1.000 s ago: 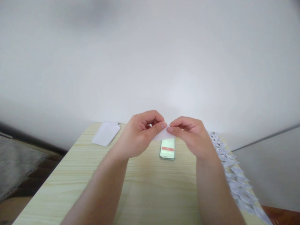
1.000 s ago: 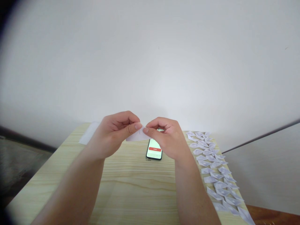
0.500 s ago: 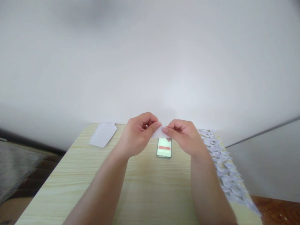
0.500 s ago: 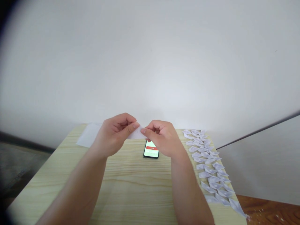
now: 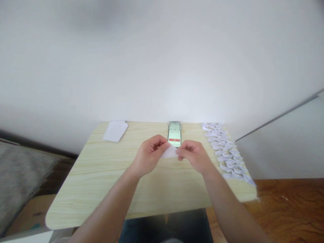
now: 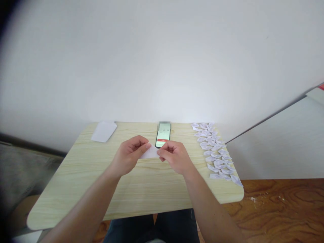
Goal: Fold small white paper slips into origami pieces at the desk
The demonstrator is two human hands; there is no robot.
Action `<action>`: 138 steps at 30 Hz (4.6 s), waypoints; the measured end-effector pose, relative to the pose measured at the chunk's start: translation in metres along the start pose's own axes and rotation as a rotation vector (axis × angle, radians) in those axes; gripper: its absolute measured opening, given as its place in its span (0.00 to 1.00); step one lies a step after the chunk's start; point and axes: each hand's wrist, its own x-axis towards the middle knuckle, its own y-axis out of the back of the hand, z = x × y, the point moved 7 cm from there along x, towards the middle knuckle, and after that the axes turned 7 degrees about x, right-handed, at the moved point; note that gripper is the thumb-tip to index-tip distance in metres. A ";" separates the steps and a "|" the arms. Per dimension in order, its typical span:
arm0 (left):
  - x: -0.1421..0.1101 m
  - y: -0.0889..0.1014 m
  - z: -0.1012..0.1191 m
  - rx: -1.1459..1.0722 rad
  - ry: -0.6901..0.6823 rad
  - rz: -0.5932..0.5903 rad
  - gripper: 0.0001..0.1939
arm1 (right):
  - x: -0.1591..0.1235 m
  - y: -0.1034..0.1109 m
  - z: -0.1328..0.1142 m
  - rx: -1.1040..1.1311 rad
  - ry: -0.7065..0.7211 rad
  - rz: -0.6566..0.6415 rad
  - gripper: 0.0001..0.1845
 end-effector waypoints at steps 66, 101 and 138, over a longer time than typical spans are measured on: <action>-0.090 -0.036 -0.015 -0.106 -0.011 -0.036 0.07 | -0.090 -0.016 0.025 0.065 0.135 0.139 0.11; -0.084 -0.031 -0.017 -0.069 0.073 -0.213 0.14 | -0.090 -0.011 0.017 0.020 -0.029 -0.067 0.17; -0.077 -0.032 -0.007 0.375 -0.164 0.094 0.06 | -0.084 -0.022 0.002 -0.681 0.590 0.177 0.06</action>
